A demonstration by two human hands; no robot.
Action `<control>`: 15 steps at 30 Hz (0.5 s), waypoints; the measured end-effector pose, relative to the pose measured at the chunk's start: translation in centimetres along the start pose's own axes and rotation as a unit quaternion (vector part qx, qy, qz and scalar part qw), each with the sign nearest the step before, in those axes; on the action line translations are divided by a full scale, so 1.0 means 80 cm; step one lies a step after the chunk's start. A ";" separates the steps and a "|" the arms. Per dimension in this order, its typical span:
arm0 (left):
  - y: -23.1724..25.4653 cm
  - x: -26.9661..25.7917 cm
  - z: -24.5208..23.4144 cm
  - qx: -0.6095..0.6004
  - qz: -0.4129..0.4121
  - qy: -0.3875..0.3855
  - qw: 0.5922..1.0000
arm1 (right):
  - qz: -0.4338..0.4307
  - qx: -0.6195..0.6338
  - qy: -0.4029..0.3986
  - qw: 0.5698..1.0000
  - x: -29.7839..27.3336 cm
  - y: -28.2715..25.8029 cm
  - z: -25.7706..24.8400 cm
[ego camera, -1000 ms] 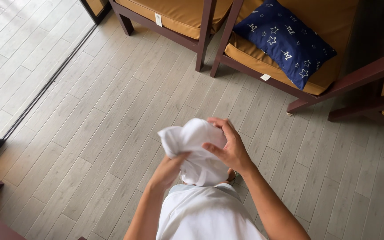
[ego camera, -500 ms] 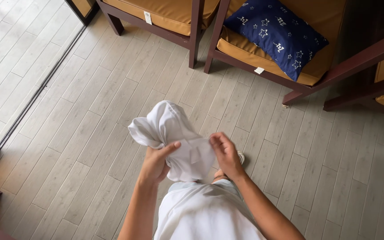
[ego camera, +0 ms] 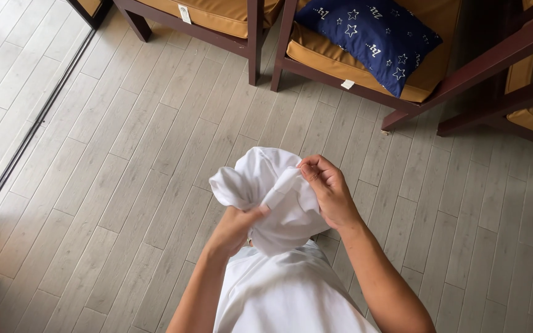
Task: Removing a pillowcase from a pillow, folding it, and storing it in a cupboard.
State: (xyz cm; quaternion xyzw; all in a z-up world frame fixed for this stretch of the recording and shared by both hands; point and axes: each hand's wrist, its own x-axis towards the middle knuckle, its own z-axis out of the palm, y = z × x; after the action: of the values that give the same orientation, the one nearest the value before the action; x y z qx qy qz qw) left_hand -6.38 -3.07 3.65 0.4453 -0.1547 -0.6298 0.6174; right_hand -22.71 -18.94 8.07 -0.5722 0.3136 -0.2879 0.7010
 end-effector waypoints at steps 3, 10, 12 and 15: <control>0.025 -0.007 0.042 0.323 0.224 -0.031 0.919 | 0.028 0.074 -0.024 0.997 -0.005 -0.002 0.002; -0.021 0.018 -0.007 0.054 0.000 0.086 0.995 | 0.031 0.049 -0.089 0.994 -0.008 -0.031 -0.002; -0.007 0.010 -0.001 -0.029 -0.007 0.054 0.998 | 0.018 -0.067 -0.148 0.987 -0.008 -0.027 -0.002; 0.004 0.002 0.014 -0.059 -0.066 0.030 0.996 | 0.077 -0.094 -0.085 0.989 -0.005 0.003 -0.013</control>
State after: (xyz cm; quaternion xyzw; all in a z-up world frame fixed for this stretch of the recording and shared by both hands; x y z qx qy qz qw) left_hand -7.00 -3.66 4.49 0.4361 -0.0689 -0.6633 0.6043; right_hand -23.74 -19.24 7.75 -0.6324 0.3217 -0.1520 0.6881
